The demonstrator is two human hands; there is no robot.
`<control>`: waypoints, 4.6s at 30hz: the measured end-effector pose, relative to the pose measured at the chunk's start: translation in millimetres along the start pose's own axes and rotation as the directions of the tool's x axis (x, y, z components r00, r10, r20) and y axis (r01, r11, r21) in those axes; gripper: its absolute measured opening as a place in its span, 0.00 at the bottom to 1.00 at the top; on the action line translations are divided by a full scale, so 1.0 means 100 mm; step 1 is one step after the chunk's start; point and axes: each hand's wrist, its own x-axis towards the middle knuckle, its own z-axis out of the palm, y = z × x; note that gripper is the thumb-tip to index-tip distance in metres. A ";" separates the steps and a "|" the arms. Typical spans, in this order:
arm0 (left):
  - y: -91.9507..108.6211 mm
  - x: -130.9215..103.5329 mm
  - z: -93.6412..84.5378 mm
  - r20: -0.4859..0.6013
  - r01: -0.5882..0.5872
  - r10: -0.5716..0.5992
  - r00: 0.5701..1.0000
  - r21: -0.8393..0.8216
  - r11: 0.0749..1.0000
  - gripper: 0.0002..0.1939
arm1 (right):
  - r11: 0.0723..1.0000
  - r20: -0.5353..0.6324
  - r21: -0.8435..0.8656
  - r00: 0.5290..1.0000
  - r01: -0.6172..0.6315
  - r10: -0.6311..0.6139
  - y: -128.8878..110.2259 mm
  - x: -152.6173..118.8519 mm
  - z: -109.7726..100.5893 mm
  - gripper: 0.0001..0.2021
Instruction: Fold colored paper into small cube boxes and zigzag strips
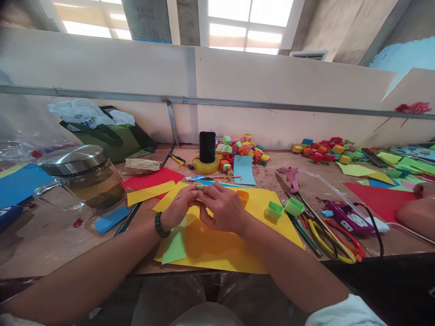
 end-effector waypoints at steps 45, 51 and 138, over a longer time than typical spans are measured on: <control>-0.04 0.02 -0.05 0.067 -0.154 0.156 0.985 0.739 0.656 0.12 | 0.489 0.228 0.631 0.747 -0.602 0.625 0.19 0.01 0.09 0.16; 0.01 -0.02 -0.03 0.123 -0.162 0.107 0.987 0.836 0.524 0.14 | 0.658 0.168 0.561 0.848 -0.502 0.503 0.24 -0.01 0.05 0.10; 0.42 0.13 -0.27 -0.090 -0.109 0.177 0.980 0.503 0.858 0.17 | 0.786 0.039 0.388 0.861 -0.480 0.507 0.31 -0.03 0.03 0.20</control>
